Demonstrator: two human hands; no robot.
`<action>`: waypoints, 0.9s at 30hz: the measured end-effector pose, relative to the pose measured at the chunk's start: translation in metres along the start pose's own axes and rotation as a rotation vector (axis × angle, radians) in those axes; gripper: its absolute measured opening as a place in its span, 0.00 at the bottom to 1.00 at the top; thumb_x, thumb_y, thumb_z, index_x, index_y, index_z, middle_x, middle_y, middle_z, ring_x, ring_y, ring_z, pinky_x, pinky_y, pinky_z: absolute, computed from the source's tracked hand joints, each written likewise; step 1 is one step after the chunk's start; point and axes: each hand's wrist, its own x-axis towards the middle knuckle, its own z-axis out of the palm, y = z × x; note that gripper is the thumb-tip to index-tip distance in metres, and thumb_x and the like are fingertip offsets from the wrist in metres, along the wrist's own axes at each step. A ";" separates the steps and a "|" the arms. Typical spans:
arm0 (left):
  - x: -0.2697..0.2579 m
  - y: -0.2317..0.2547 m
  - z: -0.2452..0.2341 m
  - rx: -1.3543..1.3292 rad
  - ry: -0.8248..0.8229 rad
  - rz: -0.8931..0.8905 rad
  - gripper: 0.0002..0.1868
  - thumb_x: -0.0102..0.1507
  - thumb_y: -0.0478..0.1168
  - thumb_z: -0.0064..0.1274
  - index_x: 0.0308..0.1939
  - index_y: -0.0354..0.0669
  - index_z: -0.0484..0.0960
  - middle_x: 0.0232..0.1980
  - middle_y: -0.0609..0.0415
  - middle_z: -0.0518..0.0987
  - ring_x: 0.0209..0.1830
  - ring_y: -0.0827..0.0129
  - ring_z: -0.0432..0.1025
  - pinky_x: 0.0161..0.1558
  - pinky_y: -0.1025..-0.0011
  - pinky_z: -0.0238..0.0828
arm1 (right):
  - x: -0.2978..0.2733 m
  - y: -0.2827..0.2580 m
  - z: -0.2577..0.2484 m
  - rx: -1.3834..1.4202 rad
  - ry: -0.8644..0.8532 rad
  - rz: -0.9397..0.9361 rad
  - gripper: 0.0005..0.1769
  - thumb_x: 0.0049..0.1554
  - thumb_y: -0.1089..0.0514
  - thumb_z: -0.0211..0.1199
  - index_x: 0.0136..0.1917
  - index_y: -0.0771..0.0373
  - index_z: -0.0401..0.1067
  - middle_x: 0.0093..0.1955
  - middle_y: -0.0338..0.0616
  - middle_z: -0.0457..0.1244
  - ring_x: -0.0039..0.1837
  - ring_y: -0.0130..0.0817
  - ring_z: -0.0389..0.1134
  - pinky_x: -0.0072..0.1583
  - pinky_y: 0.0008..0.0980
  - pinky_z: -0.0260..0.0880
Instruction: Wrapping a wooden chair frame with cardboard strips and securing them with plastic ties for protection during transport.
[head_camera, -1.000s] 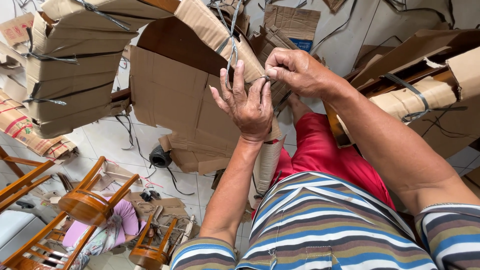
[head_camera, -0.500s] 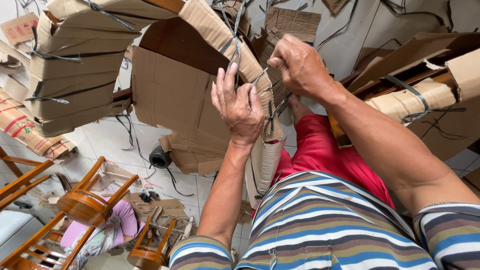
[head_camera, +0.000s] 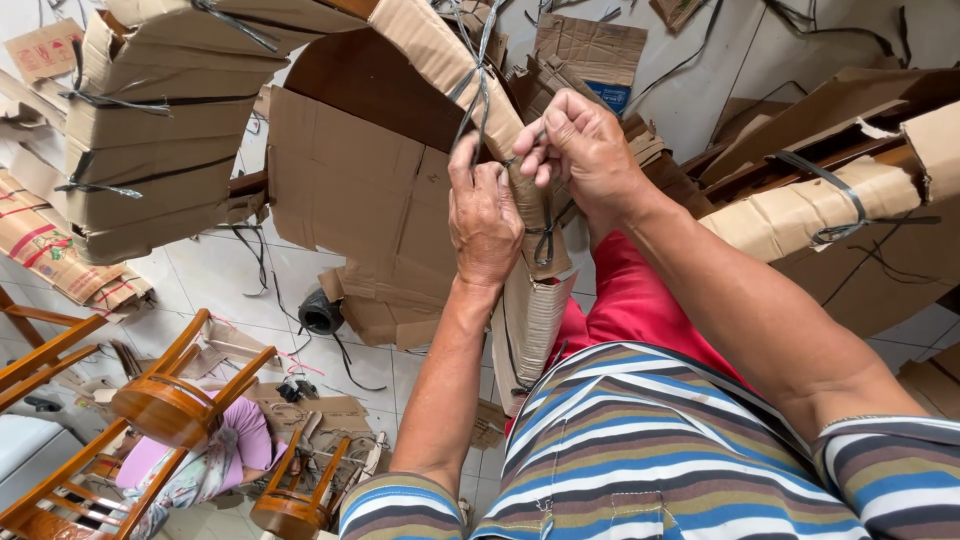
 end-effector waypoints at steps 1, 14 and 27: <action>0.001 0.001 -0.002 -0.001 0.000 0.001 0.08 0.74 0.38 0.42 0.43 0.39 0.74 0.72 0.46 0.64 0.56 0.47 0.76 0.53 0.55 0.74 | 0.001 0.002 -0.001 -0.001 0.000 -0.001 0.11 0.71 0.58 0.51 0.45 0.59 0.60 0.48 0.54 0.70 0.41 0.33 0.74 0.37 0.19 0.73; 0.002 0.005 -0.016 0.006 0.053 0.265 0.15 0.75 0.41 0.39 0.37 0.38 0.73 0.45 0.50 0.74 0.35 0.61 0.70 0.37 0.65 0.68 | 0.009 0.001 0.002 0.058 0.124 0.065 0.14 0.70 0.53 0.51 0.42 0.57 0.58 0.38 0.42 0.62 0.34 0.27 0.68 0.33 0.16 0.69; 0.026 0.011 -0.019 -0.556 -0.086 -0.158 0.12 0.74 0.43 0.37 0.36 0.48 0.70 0.29 0.63 0.73 0.27 0.75 0.68 0.35 0.72 0.68 | 0.038 0.005 0.000 0.041 0.296 0.232 0.13 0.71 0.57 0.48 0.43 0.51 0.55 0.30 0.30 0.55 0.25 0.16 0.52 0.23 0.15 0.44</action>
